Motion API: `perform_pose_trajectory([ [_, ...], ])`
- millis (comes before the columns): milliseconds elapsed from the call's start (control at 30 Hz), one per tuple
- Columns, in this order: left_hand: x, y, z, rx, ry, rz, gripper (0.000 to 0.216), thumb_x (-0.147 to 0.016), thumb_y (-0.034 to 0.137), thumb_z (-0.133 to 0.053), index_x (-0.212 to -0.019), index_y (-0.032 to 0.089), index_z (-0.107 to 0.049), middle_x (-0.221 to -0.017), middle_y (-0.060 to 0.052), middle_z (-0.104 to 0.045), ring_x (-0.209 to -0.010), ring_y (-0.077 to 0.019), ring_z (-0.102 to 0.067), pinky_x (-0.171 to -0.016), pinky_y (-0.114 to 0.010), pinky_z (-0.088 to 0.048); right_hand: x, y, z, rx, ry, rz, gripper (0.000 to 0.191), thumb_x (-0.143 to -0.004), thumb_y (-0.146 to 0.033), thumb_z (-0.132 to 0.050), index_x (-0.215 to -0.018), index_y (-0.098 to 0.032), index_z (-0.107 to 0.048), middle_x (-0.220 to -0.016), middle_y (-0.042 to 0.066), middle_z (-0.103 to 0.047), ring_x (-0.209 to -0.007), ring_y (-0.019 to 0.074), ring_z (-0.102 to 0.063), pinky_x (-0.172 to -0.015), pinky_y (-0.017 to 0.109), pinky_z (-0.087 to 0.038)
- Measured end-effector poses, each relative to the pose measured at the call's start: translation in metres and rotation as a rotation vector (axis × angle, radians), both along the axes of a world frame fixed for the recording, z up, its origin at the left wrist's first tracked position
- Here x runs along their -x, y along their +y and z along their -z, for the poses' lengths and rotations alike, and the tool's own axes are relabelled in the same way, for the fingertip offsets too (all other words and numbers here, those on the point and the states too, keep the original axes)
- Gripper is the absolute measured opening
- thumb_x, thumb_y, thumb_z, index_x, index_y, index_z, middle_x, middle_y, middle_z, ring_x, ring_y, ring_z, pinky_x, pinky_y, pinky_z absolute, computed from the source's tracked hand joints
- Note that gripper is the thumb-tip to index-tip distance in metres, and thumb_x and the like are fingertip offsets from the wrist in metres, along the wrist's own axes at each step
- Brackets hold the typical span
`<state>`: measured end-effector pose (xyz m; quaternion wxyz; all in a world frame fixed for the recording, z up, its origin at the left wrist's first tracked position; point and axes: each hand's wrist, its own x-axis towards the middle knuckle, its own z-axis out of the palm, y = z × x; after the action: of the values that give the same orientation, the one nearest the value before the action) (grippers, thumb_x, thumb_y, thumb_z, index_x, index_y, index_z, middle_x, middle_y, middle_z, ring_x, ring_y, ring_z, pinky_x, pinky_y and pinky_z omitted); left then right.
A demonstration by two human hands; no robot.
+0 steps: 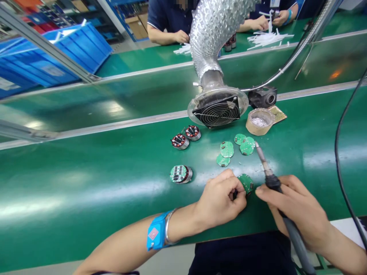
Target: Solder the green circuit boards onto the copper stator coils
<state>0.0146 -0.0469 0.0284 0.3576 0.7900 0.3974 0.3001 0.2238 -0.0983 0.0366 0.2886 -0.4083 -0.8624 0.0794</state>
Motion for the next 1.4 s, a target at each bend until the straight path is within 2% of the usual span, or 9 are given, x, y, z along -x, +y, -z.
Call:
perform_pose_trajectory([
  [133, 0.000, -0.003, 0.002, -0.070, 0.031, -0.012, 0.008, -0.072, 0.009, -0.057, -0.068, 0.016, -0.060, -0.066, 0.002, -0.052, -0.049, -0.0046, -0.045, -0.046, -0.016, -0.036, -0.018, -0.012, -0.010, 0.084, 0.077, 0.007, 0.056, -0.089, -0.006, -0.048, -0.143, -0.018, -0.041, -0.081, 0.004, -0.062, -0.077, 0.0194, -0.059, -0.067, 0.032, -0.051],
  [300, 0.000, -0.005, 0.005, -0.165, 0.065, -0.041, 0.008, -0.074, 0.011, -0.057, -0.068, 0.016, -0.060, -0.065, 0.003, -0.053, -0.047, -0.0036, -0.046, -0.044, -0.015, -0.036, -0.015, -0.021, -0.029, 0.065, 0.220, 0.039, 0.039, -0.084, -0.010, -0.054, -0.122, -0.015, -0.062, -0.085, 0.008, -0.065, -0.072, 0.0195, -0.062, -0.058, 0.032, -0.052],
  [500, -0.001, -0.006, 0.007, -0.250, 0.096, -0.057, 0.009, -0.076, 0.012, -0.056, -0.069, 0.017, -0.059, -0.066, 0.003, -0.054, -0.046, -0.0029, -0.046, -0.043, -0.016, -0.034, -0.014, -0.020, -0.027, 0.152, 0.249, 0.072, 0.028, -0.082, -0.012, -0.054, -0.108, -0.017, -0.065, -0.082, 0.007, -0.067, -0.070, 0.0208, -0.065, -0.060, 0.034, -0.054],
  [967, -0.004, -0.006, 0.005, -0.338, 0.153, -0.063, 0.011, -0.078, 0.012, -0.054, -0.069, 0.016, -0.059, -0.066, 0.003, -0.054, -0.047, -0.0041, -0.047, -0.042, -0.017, -0.033, -0.015, -0.019, -0.025, 0.198, 0.240, 0.060, 0.031, -0.082, -0.010, -0.053, -0.109, -0.018, -0.064, -0.082, 0.006, -0.066, -0.068, 0.0195, -0.064, -0.061, 0.034, -0.055],
  [1133, -0.004, -0.007, 0.004, -0.323, 0.180, -0.063, 0.011, -0.079, 0.013, -0.053, -0.070, 0.017, -0.058, -0.066, 0.003, -0.054, -0.047, -0.0050, -0.047, -0.041, -0.017, -0.033, -0.014, -0.016, -0.021, 0.017, 0.231, -0.011, 0.030, -0.079, -0.010, -0.054, -0.105, -0.016, -0.067, -0.075, 0.006, -0.067, -0.064, 0.0205, -0.064, -0.056, 0.035, -0.054],
  [1300, -0.004, -0.006, 0.004, -0.322, 0.192, -0.055, 0.011, -0.079, 0.014, -0.054, -0.069, 0.017, -0.057, -0.067, 0.002, -0.055, -0.047, -0.0049, -0.046, -0.042, -0.017, -0.034, -0.014, -0.018, -0.021, 0.042, 0.114, -0.021, 0.031, -0.080, -0.006, -0.055, -0.108, -0.016, -0.065, -0.074, 0.005, -0.068, -0.068, 0.0204, -0.066, -0.061, 0.035, -0.057],
  [1400, -0.004, -0.006, 0.004, -0.333, 0.200, -0.059, 0.011, -0.079, 0.013, -0.054, -0.069, 0.017, -0.057, -0.067, 0.003, -0.054, -0.047, -0.0049, -0.047, -0.042, -0.017, -0.033, -0.018, -0.019, -0.019, -0.016, 0.150, -0.046, 0.026, -0.084, -0.010, -0.053, -0.105, -0.017, -0.065, -0.073, 0.004, -0.067, -0.066, 0.0190, -0.064, -0.059, 0.034, -0.056],
])
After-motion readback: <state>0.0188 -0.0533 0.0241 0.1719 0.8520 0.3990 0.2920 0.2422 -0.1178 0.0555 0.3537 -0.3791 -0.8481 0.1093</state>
